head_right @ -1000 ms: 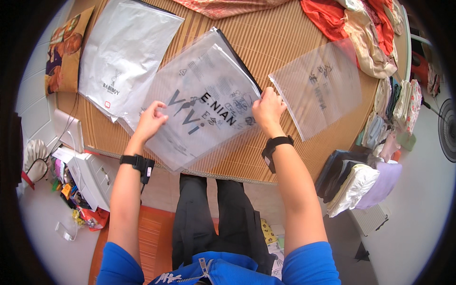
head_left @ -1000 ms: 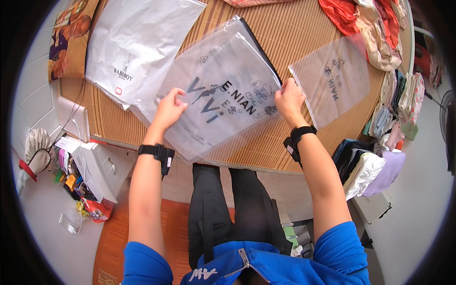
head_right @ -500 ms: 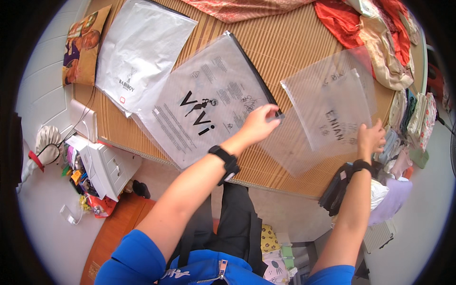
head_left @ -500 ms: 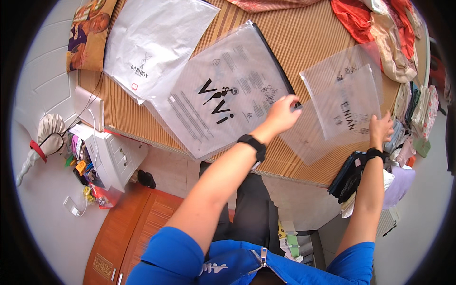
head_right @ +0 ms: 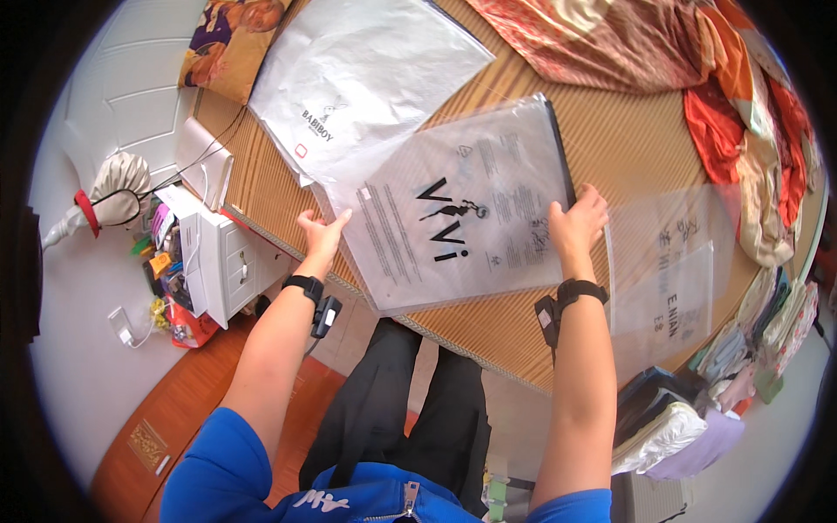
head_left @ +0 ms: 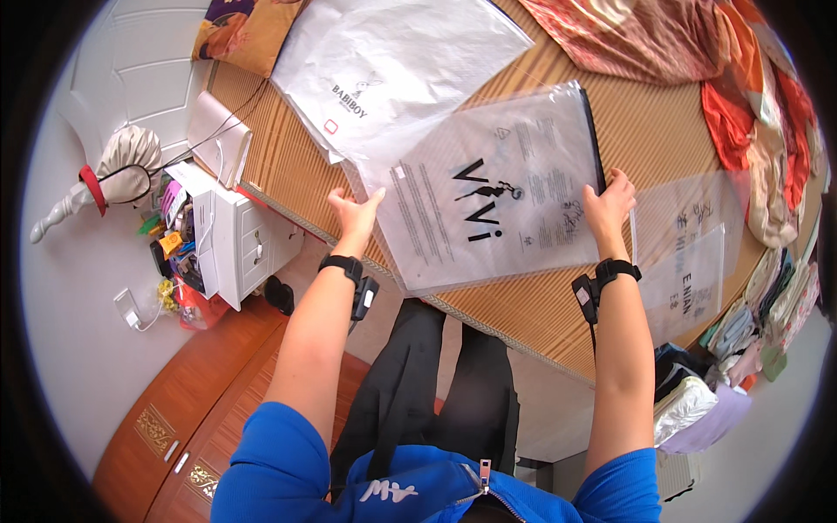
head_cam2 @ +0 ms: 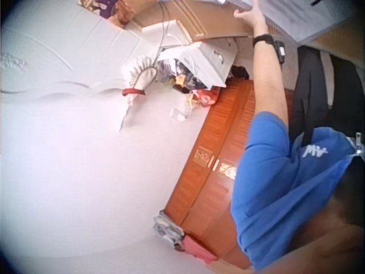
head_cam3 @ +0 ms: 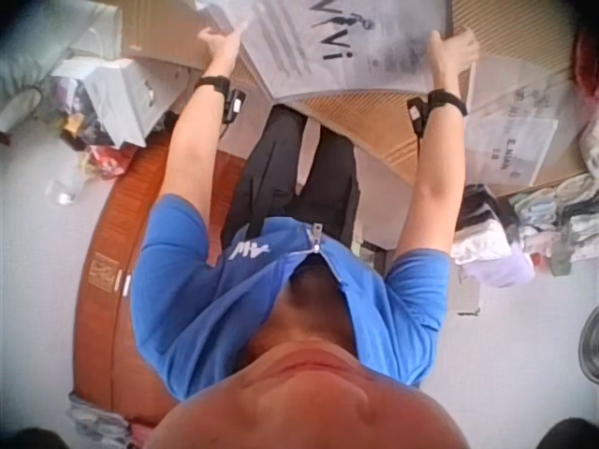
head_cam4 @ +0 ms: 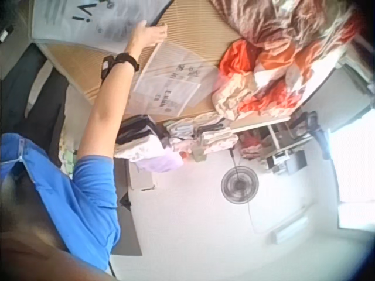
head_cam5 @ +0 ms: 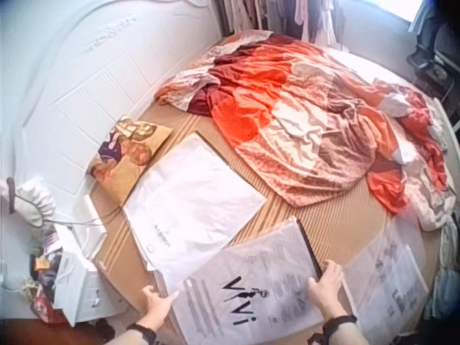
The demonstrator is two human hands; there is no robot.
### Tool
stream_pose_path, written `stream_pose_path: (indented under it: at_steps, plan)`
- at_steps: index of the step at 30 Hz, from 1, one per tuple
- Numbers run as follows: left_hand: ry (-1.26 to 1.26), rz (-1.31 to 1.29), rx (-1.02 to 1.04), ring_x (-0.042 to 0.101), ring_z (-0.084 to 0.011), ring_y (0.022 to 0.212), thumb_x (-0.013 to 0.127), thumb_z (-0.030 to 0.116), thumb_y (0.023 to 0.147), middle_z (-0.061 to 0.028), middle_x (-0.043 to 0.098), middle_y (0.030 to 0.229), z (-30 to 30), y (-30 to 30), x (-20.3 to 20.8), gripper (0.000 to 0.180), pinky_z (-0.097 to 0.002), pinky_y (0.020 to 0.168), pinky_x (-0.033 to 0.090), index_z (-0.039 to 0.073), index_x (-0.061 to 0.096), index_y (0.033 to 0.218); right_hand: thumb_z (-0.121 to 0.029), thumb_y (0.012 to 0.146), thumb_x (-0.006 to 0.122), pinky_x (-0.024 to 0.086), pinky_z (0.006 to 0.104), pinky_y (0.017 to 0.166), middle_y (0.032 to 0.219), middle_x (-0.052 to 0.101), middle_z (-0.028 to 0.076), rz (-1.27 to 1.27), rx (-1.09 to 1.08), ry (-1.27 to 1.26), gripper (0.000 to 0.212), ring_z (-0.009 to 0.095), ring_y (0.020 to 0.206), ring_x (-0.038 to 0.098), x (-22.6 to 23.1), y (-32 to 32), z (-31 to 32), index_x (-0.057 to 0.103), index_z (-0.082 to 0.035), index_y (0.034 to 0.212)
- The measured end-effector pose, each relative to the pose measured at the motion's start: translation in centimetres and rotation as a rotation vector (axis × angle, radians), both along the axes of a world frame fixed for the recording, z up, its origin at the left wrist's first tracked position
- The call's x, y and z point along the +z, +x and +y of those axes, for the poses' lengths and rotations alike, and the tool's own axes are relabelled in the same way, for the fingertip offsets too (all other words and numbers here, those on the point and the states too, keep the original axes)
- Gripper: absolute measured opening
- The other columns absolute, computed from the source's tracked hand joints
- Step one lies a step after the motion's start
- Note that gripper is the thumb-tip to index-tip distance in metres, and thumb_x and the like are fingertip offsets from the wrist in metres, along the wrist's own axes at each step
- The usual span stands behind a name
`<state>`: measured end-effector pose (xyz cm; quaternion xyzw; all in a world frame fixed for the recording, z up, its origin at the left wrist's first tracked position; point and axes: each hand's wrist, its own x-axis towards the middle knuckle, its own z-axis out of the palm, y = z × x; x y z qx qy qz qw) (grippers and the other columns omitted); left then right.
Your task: The person selects plastic bags from a folder, retrieves folded clothes from a stack, and inserts the clothing items into the individual bags on a bed.
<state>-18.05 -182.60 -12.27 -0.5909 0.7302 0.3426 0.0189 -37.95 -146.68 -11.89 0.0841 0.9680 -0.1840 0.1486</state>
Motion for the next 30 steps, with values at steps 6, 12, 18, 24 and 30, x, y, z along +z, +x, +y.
stream_pose_path:
  at_steps: [6,12,18,24,30]
  plan:
    - [0.652,0.253,0.174,0.059,-0.0177,0.078,0.071,0.018,0.078,-0.0039,0.061,0.091,1.3,1.6,0.7,0.045,-0.0310,0.076,0.049,-0.002,0.051,0.112,-0.023,0.071,0.063,0.039,0.0460,0.094,0.117,0.053,0.022,-0.310,-0.144,-0.132,0.044,0.039,0.111,0.048,-1.8,-2.6,1.2,0.055,0.000,0.108]
    - [0.196,0.279,-0.253,0.061,-0.0168,0.087,0.068,0.013,0.080,-0.0097,0.065,0.098,4.5,2.8,1.8,0.032,-0.0304,0.078,0.048,-0.004,0.059,0.105,-0.019,0.073,0.058,0.047,0.0428,0.078,0.087,0.061,0.022,-0.146,-0.089,-0.145,0.029,0.038,0.084,0.060,-1.6,-1.4,1.1,0.057,0.003,0.091]
    - [0.594,0.298,-0.014,0.063,-0.0195,0.084,0.069,0.012,0.077,-0.0110,0.066,0.095,2.7,5.4,2.8,0.033,-0.0321,0.076,0.049,-0.004,0.059,0.104,-0.011,0.077,0.058,0.044,0.0426,0.080,0.098,0.059,0.019,0.121,0.064,0.040,0.029,0.035,0.095,0.057,0.9,1.0,-1.9,0.052,-0.001,0.103]
    - [0.490,0.222,0.032,0.059,-0.0218,0.089,0.073,0.020,0.074,-0.0134,0.062,0.099,-0.2,4.4,1.5,0.044,-0.0344,0.079,0.047,-0.003,0.053,0.106,-0.017,0.082,0.063,0.048,0.0345,0.068,0.077,0.062,0.013,0.046,0.004,-0.469,0.016,0.023,0.072,0.060,1.0,-1.0,-10.0,0.061,-0.002,0.090]
    - [-0.176,0.345,-0.155,0.047,-0.0263,0.096,0.074,0.028,0.076,-0.0155,0.047,0.104,-3.1,-1.0,3.1,0.051,-0.0385,0.083,0.042,-0.002,0.048,0.109,-0.021,0.081,0.065,0.046,0.0328,0.083,0.098,0.064,0.015,-0.092,-0.225,-0.609,0.044,0.023,0.091,0.060,-1.2,-3.4,-21.6,0.054,0.004,0.116]
